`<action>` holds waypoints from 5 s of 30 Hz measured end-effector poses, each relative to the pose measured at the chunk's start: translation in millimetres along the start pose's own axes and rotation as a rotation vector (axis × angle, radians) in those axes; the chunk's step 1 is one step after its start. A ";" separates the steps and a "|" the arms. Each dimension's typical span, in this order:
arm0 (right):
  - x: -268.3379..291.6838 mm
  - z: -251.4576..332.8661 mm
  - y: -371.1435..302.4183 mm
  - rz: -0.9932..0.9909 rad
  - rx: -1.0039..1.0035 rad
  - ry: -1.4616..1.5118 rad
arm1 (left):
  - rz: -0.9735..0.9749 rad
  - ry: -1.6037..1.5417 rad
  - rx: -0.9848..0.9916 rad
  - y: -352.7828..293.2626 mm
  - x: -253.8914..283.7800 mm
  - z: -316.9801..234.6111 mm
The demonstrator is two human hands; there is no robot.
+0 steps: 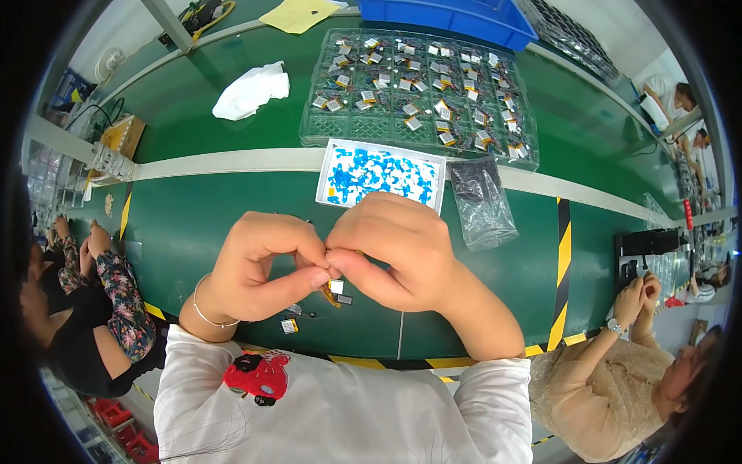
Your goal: The person assembles small electronic components by hand, connecting wires to circuit boards and plastic housings at a production workbench.
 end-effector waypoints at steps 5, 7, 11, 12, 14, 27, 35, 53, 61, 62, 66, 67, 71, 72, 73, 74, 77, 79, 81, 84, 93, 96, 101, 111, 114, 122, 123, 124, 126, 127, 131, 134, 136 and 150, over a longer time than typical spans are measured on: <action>5.3 13.7 0.1 -0.127 0.105 -0.184 | -0.032 0.039 -0.015 -1.2 1.2 -2.8; 2.2 25.1 -0.1 -0.153 0.185 -0.251 | -0.086 0.100 -0.054 -2.8 3.0 -5.4; 2.1 17.1 -3.6 -0.110 0.152 -0.292 | -0.075 0.165 -0.031 1.4 0.6 0.4; 2.4 16.3 -4.3 -0.109 0.141 -0.291 | -0.087 0.175 -0.031 0.4 0.5 1.1; 2.8 10.1 -4.6 -0.096 0.141 -0.287 | -0.100 0.141 -0.044 3.0 2.3 6.6; -1.0 -40.9 -4.8 -0.026 -0.176 -0.365 | -0.203 0.010 0.043 23.8 11.6 63.5; 17.4 -114.6 -41.3 0.230 -0.419 -0.682 | -0.311 -0.189 0.154 27.1 32.5 85.1; 88.3 -56.6 -194.0 -0.173 -0.716 -0.931 | -0.350 -0.525 0.213 14.5 49.8 78.1; 91.1 -42.6 -190.8 -0.363 -0.596 -1.194 | -0.338 -0.536 0.054 12.2 45.9 48.1; 94.4 -35.6 -189.7 -0.413 -0.590 -1.204 | -0.308 -0.522 0.046 14.5 42.3 47.1; 75.6 -0.4 -166.0 -0.514 -0.424 -1.100 | -0.184 -0.355 0.099 15.8 13.8 45.6; 56.2 11.6 -154.0 -0.463 -0.330 -1.055 | -0.156 -0.340 0.137 12.9 4.4 49.8; 1.2 46.2 -126.4 -0.386 -0.180 -0.765 | 0.001 -0.426 0.342 2.0 -32.9 72.7; -0.2 48.5 -118.5 -0.357 -0.219 -0.734 | 0.068 -0.415 0.350 0.9 -38.6 76.6; -0.6 50.9 -114.7 -0.321 -0.265 -0.701 | 0.117 -0.343 0.407 -1.5 -46.0 80.6; -2.0 45.2 -110.3 -0.248 -0.343 -0.615 | 0.162 -0.319 0.400 -1.0 -51.8 78.6; -9.1 14.0 -118.9 -0.149 -0.684 -0.053 | 0.262 -0.299 0.407 -2.3 -62.0 82.6; -2.8 0.9 -127.6 -0.118 -0.726 0.030 | 0.333 -0.300 0.412 -2.1 -66.1 86.8; -3.1 -7.4 -130.0 -0.096 -0.773 0.105 | 0.340 -0.513 0.492 -6.0 -72.3 90.8; 5.1 -5.3 -129.3 -0.166 -0.760 -0.022 | 0.221 -0.504 0.531 -6.9 -68.1 101.5; 15.2 1.8 -108.2 -0.069 -0.416 -0.226 | 0.114 -0.449 0.606 -0.8 -64.8 102.2; 14.6 -18.1 -105.1 -0.043 -0.525 -0.057 | 0.086 -0.393 0.487 8.5 -51.6 101.5; 17.7 -40.8 -107.4 -0.063 -0.598 0.094 | 0.110 -0.283 0.352 16.1 -47.7 106.2; 90.8 -83.7 -148.8 -0.316 -0.759 -0.043 | 0.344 0.740 -0.219 145.1 -58.0 94.7; 100.2 -88.1 -149.3 -0.293 -0.774 -0.110 | 0.457 0.838 -0.172 175.3 -84.5 117.3; 104.6 -81.6 -144.2 -0.291 -0.621 -0.197 | 0.588 1.144 -0.096 178.0 -107.8 128.6; 105.0 -80.3 -143.8 -0.295 -0.617 -0.196 | 0.590 1.150 -0.097 177.2 -109.3 129.0; 105.4 -78.6 -142.6 -0.290 -0.612 -0.213 | 0.558 1.161 -0.115 177.4 -109.9 127.9; 105.3 -76.1 -141.4 -0.289 -0.593 -0.243 | 0.529 1.188 -0.132 175.9 -109.4 125.7; 105.2 -75.2 -140.8 -0.292 -0.587 -0.245 | 0.527 1.194 -0.136 174.5 -109.3 126.1; 104.3 -73.9 -140.1 -0.285 -0.583 -0.256 | 0.501 1.203 -0.213 167.3 -115.8 124.4; 104.7 -72.2 -138.2 -0.282 -0.562 -0.279 | 0.458 1.220 -0.317 162.2 -123.2 124.4; 105.9 -72.8 -137.6 -0.283 -0.550 -0.288 | 0.427 1.243 -0.383 164.5 -123.2 120.9; 80.7 -16.0 -104.1 -0.285 -0.524 -0.075 | 0.096 -0.493 0.457 82.8 -70.9 86.9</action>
Point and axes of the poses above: each hand's wrist, its own y-axis towards the middle knuckle, its own x-axis out of the back of the hand, z = x × y, the point moved 7 cm from there along y, towards the middle knuckle, and after that the axes turned 4 degrees about -y, right-handed, at the moved point
